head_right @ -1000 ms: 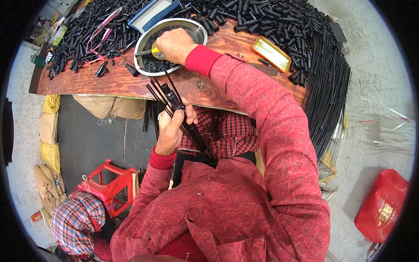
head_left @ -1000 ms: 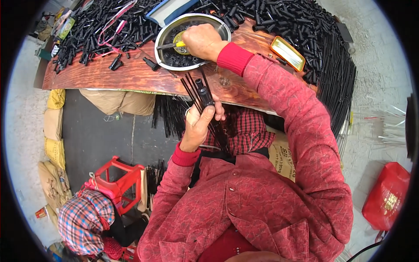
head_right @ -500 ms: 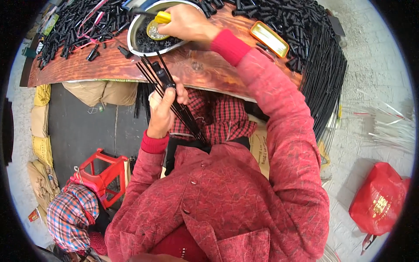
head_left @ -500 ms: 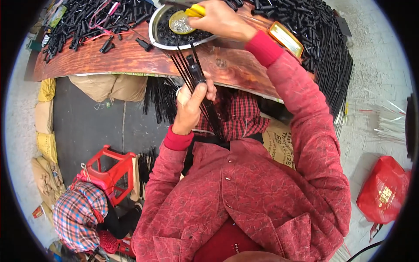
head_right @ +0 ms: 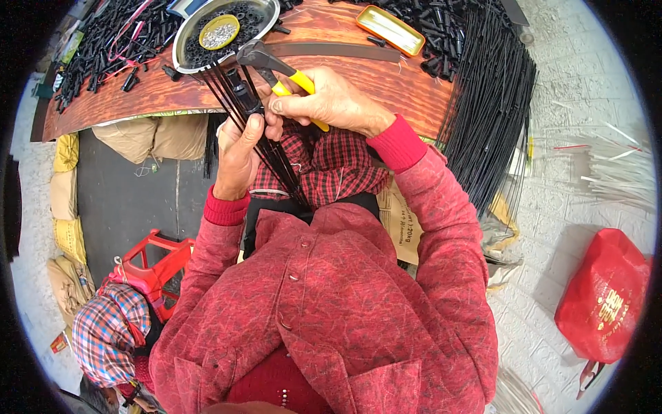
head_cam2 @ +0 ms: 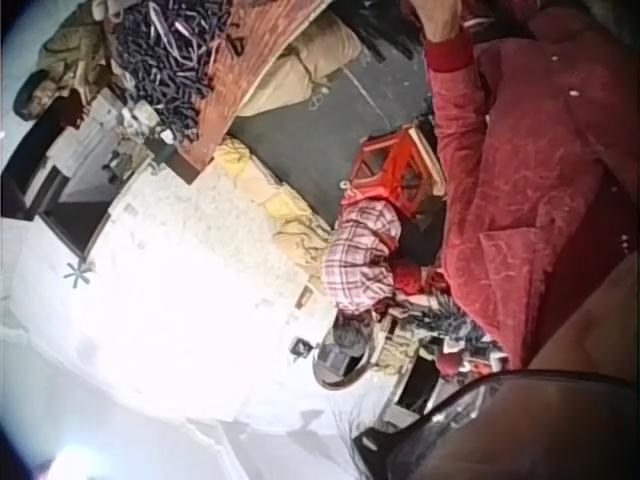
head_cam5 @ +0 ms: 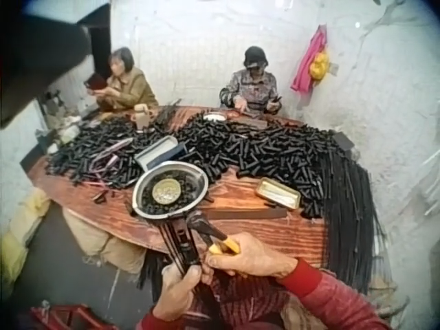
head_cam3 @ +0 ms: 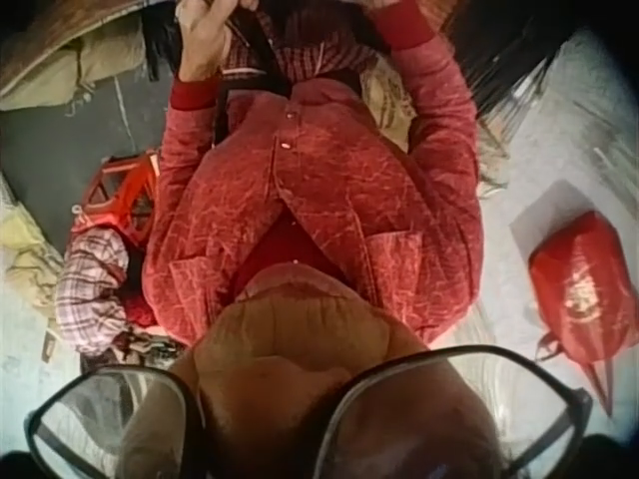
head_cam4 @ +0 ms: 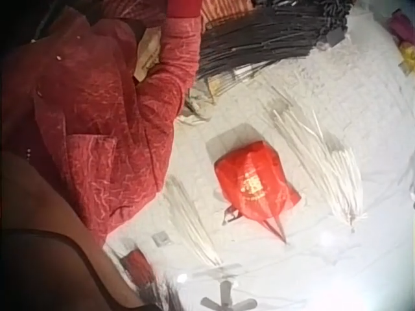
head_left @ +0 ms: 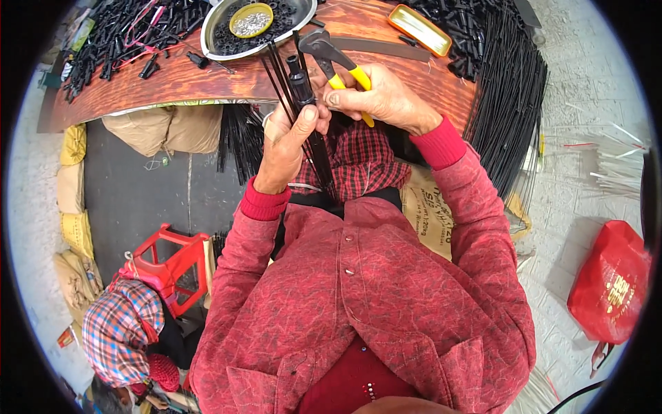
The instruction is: Assembling bundles of wire items by attaching caps and trimming the ends with wire cutters at a workbench.
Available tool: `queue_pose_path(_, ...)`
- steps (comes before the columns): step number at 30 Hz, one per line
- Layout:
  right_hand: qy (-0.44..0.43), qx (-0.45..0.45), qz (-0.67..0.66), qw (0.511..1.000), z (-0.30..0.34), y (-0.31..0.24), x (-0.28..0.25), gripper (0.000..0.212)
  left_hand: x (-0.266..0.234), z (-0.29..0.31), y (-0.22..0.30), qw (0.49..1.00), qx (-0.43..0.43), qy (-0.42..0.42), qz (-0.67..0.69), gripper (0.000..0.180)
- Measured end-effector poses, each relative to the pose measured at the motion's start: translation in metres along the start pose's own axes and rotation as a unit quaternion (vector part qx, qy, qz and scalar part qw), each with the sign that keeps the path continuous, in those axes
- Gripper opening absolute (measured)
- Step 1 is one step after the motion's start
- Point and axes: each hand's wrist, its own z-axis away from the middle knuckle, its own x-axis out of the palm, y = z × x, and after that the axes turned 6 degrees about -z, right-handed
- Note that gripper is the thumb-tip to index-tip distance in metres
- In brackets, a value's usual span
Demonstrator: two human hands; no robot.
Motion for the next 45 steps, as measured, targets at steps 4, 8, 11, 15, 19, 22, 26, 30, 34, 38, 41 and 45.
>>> queue_pose_path(4,0.008,-0.008,0.008,1.000,0.011,0.006,-0.006,0.026,0.010,0.000,0.002,1.000,0.002,-0.014,-0.019,0.038)
queue_pose_path(8,0.024,-0.021,-0.006,0.999,0.020,0.004,-0.008,0.026,0.018,-0.004,0.003,0.999,0.005,-0.017,-0.027,0.033)
queue_pose_path(11,0.031,-0.029,-0.006,0.999,0.024,0.002,-0.008,0.026,0.022,-0.005,0.004,0.999,0.001,-0.017,-0.029,0.032)
queue_pose_path(15,0.042,-0.019,0.016,0.999,0.024,0.004,-0.012,0.025,0.023,-0.008,0.005,1.000,-0.007,-0.014,-0.024,0.031)
queue_pose_path(19,0.035,-0.031,0.030,0.998,0.024,0.001,-0.007,0.023,0.021,-0.011,0.008,1.000,-0.023,-0.003,-0.019,0.030)
queue_pose_path(22,0.035,-0.041,0.011,0.998,0.020,0.011,-0.003,0.018,0.015,-0.013,0.003,0.999,-0.042,0.000,0.001,0.030)
queue_pose_path(26,0.082,-0.175,0.110,0.975,0.016,0.021,0.001,0.016,0.010,-0.014,0.003,0.999,-0.046,0.007,0.006,0.035)
queue_pose_path(30,0.170,-0.324,0.339,0.867,0.016,0.024,0.007,0.016,0.007,-0.015,0.002,0.998,-0.050,0.026,0.024,0.037)
queue_pose_path(34,0.212,-0.343,0.369,0.837,0.020,0.022,0.016,0.017,0.008,-0.015,0.006,0.998,-0.051,0.039,0.028,0.035)
queue_pose_path(38,0.230,-0.336,0.370,0.835,0.022,0.028,0.021,0.019,0.009,-0.013,0.005,0.997,-0.048,0.061,0.020,0.034)
queue_pose_path(41,0.234,-0.353,0.341,0.839,0.021,0.033,0.019,0.017,0.011,-0.013,0.004,0.997,-0.044,0.062,0.010,0.034)
queue_pose_path(45,0.150,-0.192,0.198,0.949,0.029,0.031,0.009,0.017,0.008,-0.011,0.002,0.998,-0.033,0.043,-0.019,0.034)
